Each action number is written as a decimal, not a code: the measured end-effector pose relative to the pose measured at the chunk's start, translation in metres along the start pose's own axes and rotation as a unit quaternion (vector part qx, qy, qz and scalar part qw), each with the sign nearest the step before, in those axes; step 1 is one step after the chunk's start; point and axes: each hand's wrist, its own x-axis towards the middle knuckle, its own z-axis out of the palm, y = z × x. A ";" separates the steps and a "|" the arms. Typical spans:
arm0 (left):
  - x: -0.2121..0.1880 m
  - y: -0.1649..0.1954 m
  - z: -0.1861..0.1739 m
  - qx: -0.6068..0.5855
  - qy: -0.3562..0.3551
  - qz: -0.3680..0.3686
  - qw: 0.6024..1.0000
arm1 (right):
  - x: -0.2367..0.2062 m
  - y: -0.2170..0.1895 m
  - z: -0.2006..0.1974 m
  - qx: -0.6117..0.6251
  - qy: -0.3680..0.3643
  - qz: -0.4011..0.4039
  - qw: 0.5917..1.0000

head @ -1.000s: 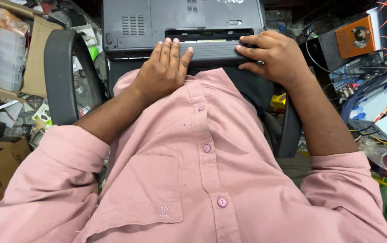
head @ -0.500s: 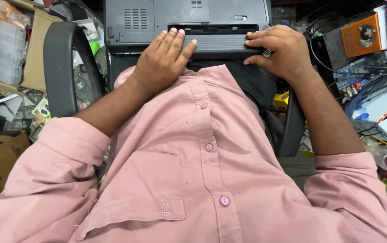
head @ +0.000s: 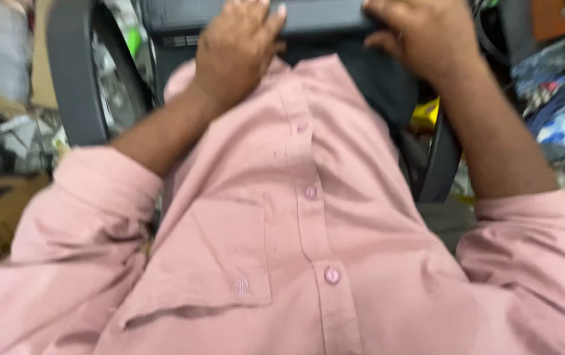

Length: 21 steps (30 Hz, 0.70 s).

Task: The person sits with a laptop on their lap, removes the laptop's battery and handles it, then picks up a yellow feature phone, opens its back cover, removes its battery, and uses a pry tool to separate the internal board from the housing, placing the parts on the workbench.

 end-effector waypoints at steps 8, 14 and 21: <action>0.001 -0.007 0.007 0.070 0.124 0.031 0.989 | 0.010 0.009 0.008 0.002 0.056 -0.043 0.998; 0.008 -0.033 -0.026 -0.066 0.069 -0.059 0.994 | 0.011 0.028 0.007 0.046 0.075 -0.051 0.995; 0.006 -0.050 -0.035 0.002 -0.003 -0.087 0.996 | 0.005 0.034 0.018 0.082 0.065 -0.045 0.994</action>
